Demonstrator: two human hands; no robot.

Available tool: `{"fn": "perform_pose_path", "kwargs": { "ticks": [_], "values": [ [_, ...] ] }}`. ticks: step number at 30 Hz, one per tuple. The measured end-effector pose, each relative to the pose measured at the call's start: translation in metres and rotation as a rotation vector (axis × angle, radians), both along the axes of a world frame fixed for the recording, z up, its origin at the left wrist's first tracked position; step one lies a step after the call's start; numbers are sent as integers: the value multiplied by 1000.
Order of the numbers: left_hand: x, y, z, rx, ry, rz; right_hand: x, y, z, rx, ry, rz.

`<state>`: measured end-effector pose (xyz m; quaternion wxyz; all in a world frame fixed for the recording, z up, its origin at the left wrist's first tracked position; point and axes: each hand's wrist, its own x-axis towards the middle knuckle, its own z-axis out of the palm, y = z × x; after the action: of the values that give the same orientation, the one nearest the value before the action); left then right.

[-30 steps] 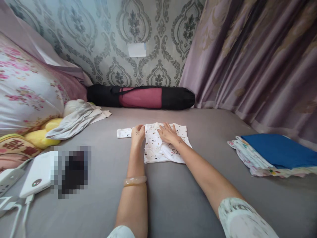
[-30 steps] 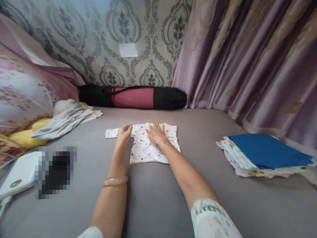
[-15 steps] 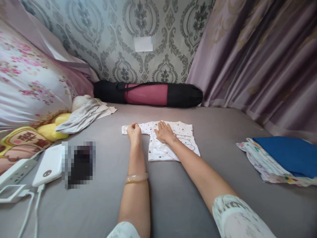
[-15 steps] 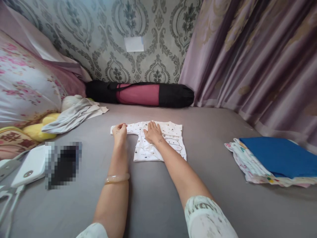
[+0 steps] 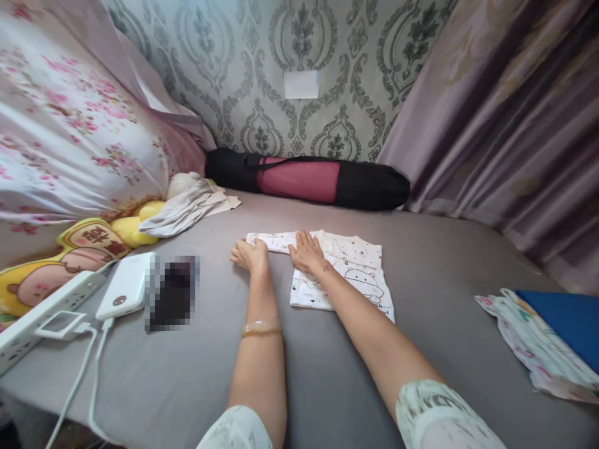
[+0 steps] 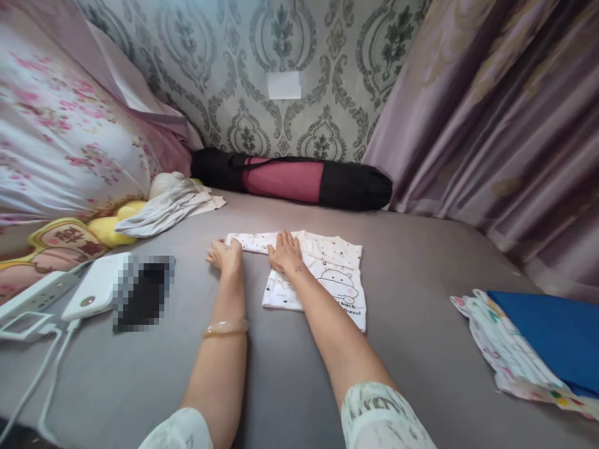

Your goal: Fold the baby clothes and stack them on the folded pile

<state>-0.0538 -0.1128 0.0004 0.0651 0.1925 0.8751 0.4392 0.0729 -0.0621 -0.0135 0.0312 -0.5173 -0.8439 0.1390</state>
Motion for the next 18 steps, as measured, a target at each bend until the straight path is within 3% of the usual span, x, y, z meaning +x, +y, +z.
{"fn": "perform_pose_path", "kwargs": {
  "ticks": [4, 18],
  "values": [
    [2, 3, 1, -19, -20, 44, 0, 0, 0, 0, -1, -10],
    [2, 15, -10, -11, 14, 21, 4, 5, 1, -48, 32, 7]
  ]
}}
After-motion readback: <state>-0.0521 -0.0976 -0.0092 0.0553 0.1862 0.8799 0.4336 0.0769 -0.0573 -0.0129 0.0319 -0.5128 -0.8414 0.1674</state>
